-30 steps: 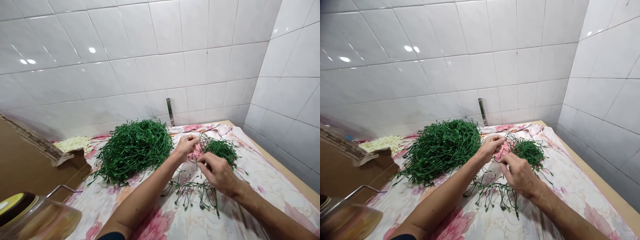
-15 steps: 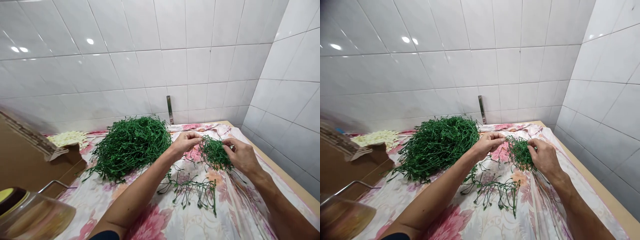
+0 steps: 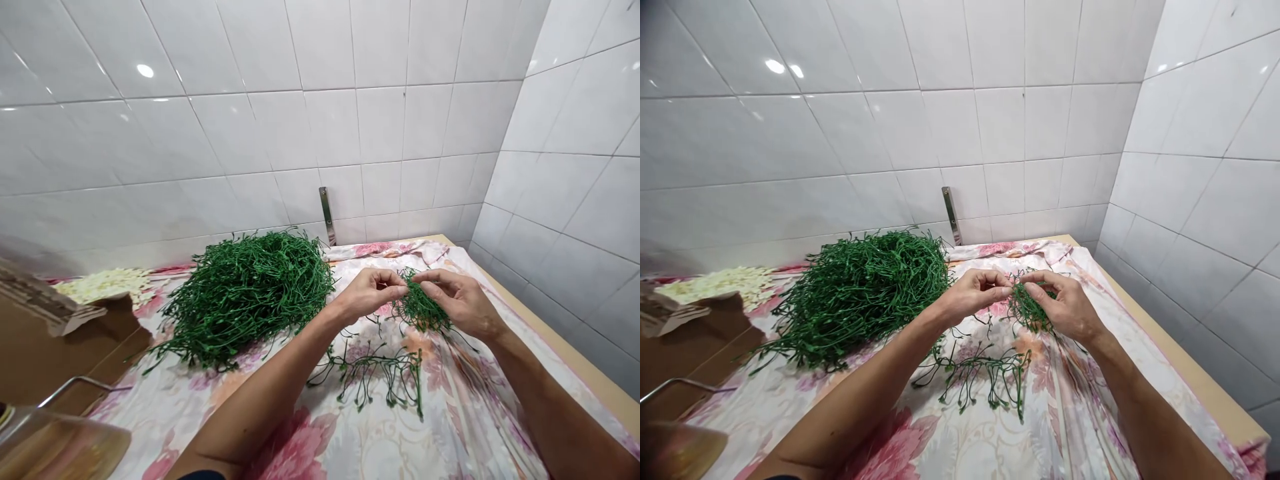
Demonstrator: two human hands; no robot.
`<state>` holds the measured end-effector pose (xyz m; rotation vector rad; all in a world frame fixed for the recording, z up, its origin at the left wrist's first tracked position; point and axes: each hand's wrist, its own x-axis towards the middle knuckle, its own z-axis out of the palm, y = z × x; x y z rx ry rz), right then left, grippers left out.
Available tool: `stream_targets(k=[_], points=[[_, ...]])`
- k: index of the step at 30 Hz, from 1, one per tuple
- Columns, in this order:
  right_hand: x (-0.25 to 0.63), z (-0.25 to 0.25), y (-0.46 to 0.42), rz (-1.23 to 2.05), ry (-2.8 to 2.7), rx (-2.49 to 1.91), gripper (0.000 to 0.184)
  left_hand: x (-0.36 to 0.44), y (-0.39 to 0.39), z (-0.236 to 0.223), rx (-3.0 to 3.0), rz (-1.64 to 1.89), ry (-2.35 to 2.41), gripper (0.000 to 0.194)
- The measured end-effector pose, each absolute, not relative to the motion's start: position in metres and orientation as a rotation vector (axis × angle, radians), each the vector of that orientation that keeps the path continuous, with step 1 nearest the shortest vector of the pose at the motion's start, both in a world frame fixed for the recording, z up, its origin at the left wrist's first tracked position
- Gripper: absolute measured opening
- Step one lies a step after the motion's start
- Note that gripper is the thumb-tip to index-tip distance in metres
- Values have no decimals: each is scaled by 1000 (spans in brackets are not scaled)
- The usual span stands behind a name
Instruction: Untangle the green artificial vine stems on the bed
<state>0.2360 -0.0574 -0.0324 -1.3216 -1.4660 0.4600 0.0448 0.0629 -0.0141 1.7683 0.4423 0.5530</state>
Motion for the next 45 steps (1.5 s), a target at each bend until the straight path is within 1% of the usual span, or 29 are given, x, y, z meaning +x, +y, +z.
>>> stream_targets(k=[2, 6, 10, 16, 19, 26, 36, 45], points=[[234, -33, -57, 495, -1468, -1328, 27, 45, 60, -12, 1778, 549, 456, 35], [230, -32, -58, 436, -1435, -1341, 22, 46, 57, -9, 1760, 538, 489, 36], [230, -29, -61, 427, -1466, -1360, 19, 46, 61, -14, 1776, 497, 433, 31], [236, -28, -63, 454, -1567, -1416, 14, 42, 56, -12, 2129, 443, 493, 21], [238, -29, -63, 448, -1576, -1408, 15, 40, 49, -5, 2237, 458, 498, 23], [235, -32, -60, 551, -1526, -1278, 18, 41, 51, -4, 2163, 496, 433, 29], [240, -39, -55, 756, -1407, -1175, 31, 40, 46, -5, 2337, 521, 458, 22], [240, -44, -52, 910, -1342, -1121, 34, 40, 41, 0, 2356, 515, 442, 28]])
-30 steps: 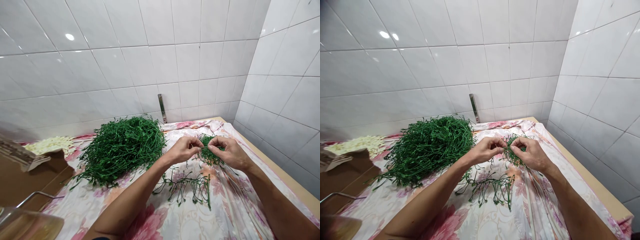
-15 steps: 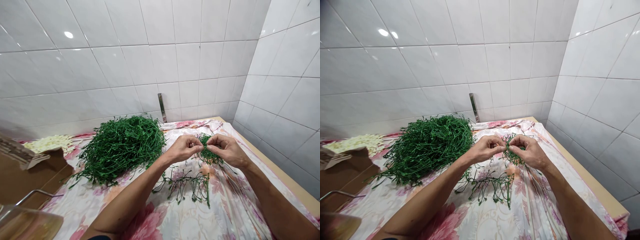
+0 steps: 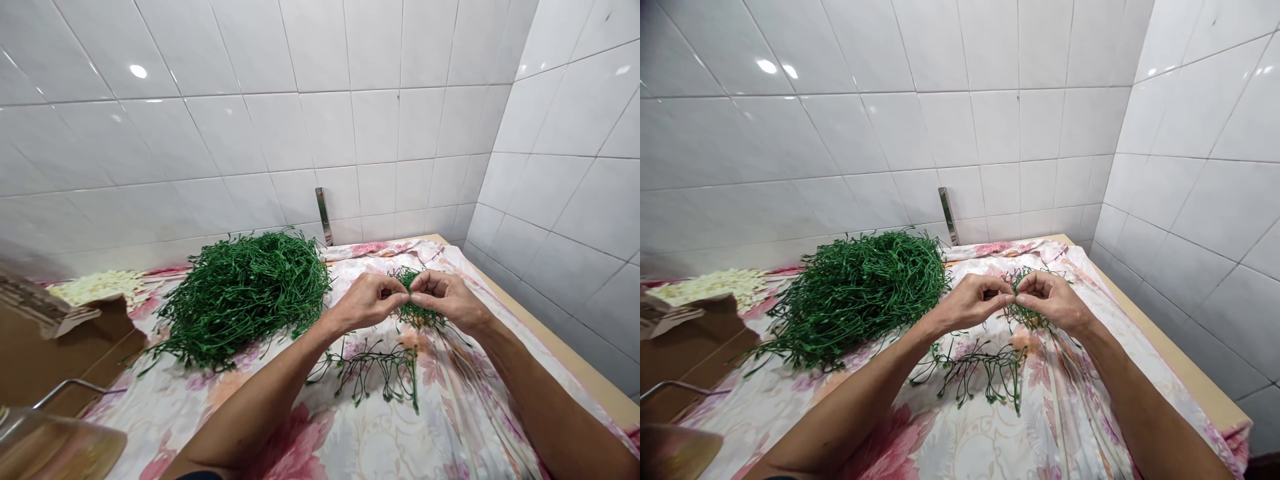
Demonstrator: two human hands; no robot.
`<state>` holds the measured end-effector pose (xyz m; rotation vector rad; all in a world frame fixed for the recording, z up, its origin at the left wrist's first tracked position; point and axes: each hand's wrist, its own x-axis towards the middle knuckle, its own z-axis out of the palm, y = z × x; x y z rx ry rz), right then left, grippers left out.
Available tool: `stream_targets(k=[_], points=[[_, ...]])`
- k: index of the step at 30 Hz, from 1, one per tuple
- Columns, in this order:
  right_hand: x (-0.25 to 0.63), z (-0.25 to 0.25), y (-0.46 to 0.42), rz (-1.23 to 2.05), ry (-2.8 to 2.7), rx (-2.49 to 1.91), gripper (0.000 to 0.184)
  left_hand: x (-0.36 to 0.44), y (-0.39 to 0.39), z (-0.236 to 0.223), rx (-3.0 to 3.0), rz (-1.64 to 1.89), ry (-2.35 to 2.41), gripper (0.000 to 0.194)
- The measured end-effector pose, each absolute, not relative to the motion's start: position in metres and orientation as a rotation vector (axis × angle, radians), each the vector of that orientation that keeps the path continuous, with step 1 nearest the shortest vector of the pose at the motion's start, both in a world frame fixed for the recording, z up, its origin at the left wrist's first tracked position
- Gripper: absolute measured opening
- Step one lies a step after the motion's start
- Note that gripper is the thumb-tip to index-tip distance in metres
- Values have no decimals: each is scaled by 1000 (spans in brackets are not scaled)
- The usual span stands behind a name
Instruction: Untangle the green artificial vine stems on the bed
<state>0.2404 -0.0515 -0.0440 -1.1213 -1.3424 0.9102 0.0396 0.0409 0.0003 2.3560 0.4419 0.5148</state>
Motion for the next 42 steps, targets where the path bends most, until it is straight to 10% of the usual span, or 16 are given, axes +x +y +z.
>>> stream_targets(k=[28, 42], points=[[216, -35, -66, 426, -1607, -1239, 21, 56, 51, -40, 2677, 770, 822, 26], [260, -54, -50, 73, -1412, -1612, 10, 50, 71, -26, 1803, 675, 615, 38]])
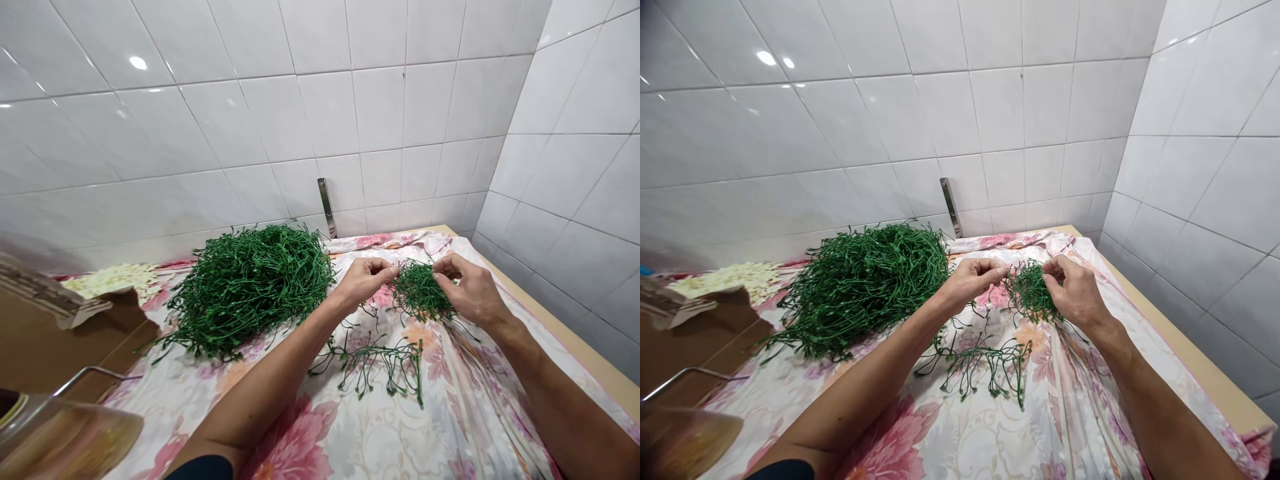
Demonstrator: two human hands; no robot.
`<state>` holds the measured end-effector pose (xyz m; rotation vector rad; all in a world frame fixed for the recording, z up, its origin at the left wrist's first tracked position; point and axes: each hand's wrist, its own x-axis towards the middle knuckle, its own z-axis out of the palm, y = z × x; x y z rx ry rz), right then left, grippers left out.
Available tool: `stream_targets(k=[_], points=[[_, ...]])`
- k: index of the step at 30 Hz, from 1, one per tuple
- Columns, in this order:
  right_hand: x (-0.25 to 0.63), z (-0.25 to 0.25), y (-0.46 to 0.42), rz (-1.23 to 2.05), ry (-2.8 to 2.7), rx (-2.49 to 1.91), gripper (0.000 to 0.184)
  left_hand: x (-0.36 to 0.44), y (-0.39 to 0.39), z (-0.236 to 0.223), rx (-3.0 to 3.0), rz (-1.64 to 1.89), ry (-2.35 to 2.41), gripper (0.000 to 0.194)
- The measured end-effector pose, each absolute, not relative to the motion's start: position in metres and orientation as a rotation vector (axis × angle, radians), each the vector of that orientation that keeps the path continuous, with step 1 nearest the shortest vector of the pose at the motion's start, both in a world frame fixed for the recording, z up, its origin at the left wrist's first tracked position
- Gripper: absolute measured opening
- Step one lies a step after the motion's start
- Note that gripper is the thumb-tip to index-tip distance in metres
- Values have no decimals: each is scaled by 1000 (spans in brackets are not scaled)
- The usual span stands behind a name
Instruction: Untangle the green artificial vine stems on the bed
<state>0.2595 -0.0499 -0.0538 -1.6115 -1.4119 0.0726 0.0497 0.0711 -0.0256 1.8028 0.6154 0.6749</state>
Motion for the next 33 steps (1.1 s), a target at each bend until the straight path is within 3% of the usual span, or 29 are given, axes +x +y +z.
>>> stream_targets(k=[4, 10, 13, 23, 30, 33], points=[[255, -50, -51, 8, -1474, -1591, 16, 51, 64, -20, 1719, 619, 619, 39], [231, -49, -51, 528, -1405, -1310, 28, 57, 53, -23, 1626, 673, 591, 40], [223, -55, -47, 574, -1321, -1252, 29, 61, 48, -27, 1589, 737, 592, 40], [221, -68, -41, 509, -1203, -1264, 26, 64, 50, -39, 1833, 857, 590, 24], [223, -62, -47, 92, -1429, -1366, 15, 55, 44, -33, 2411, 892, 689, 12], [223, -62, -50, 62, -1477, -1397, 15, 54, 42, -30, 2457, 842, 709, 13]])
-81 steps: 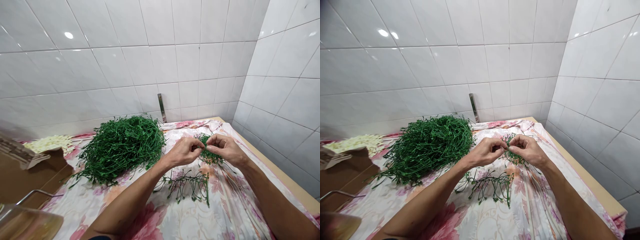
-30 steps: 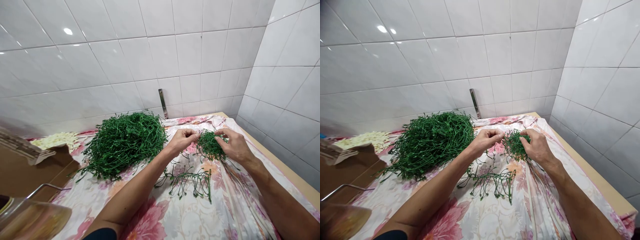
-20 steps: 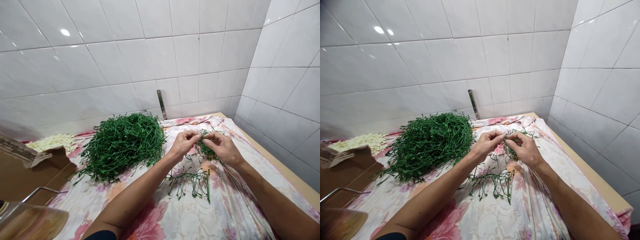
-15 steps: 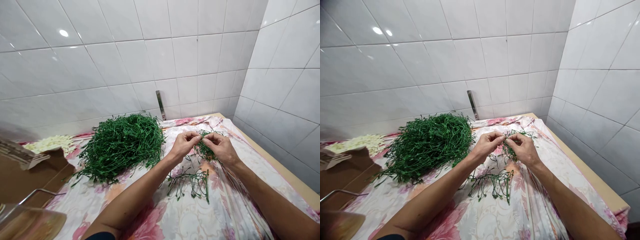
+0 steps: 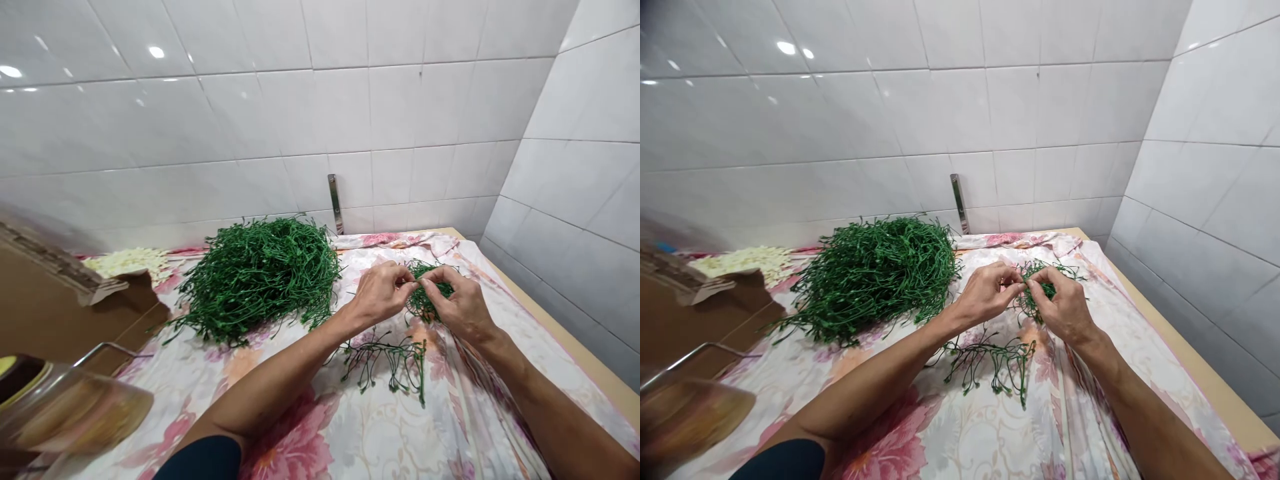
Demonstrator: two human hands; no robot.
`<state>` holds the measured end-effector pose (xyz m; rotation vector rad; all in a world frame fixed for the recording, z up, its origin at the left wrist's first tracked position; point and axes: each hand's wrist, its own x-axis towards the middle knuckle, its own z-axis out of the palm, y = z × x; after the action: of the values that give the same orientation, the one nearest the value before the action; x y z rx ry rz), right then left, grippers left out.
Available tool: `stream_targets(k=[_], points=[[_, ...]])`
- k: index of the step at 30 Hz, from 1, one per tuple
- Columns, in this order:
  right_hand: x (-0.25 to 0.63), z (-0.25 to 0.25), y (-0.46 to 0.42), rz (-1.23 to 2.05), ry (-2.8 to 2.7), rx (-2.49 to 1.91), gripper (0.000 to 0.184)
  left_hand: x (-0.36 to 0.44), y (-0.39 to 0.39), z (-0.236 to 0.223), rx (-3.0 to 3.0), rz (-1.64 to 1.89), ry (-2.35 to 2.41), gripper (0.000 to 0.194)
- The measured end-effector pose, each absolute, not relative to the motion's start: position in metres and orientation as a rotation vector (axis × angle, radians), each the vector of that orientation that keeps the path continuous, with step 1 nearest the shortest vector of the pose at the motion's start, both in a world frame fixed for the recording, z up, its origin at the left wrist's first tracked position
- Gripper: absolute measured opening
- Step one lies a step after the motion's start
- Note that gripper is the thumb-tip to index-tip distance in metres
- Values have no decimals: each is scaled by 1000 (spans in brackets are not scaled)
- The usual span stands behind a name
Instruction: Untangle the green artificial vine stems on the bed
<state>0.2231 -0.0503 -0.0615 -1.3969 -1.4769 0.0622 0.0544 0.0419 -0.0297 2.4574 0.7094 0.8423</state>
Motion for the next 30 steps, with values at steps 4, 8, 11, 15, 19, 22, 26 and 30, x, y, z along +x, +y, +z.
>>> stream_targets(k=[4, 8, 11, 15, 19, 22, 26, 30], points=[[226, -63, -50, 155, -1437, -1387, 18, 55, 42, -27, 2431, 794, 662, 22], [231, -63, -47, 297, -1415, -1372, 22, 55, 42, -28, 2457, 849, 622, 18], [233, -62, -46, 446, -1411, -1329, 26, 56, 42, -30, 2447, 833, 642, 14], [232, -60, -46, 476, -1340, -1342, 28, 57, 41, -31, 2425, 787, 636, 15], [231, -60, -48, 471, -1286, -1407, 26, 57, 40, -31, 2504, 788, 612, 21], [230, -62, -47, 406, -1321, -1464, 22, 57, 40, -30, 2546, 769, 631, 25], [227, -64, -46, 202, -1417, -1517, 15, 58, 40, -30, 2551, 697, 665, 29], [223, -64, -46, 37, -1470, -1508, 12, 58, 43, -30, 2553, 687, 685, 28]])
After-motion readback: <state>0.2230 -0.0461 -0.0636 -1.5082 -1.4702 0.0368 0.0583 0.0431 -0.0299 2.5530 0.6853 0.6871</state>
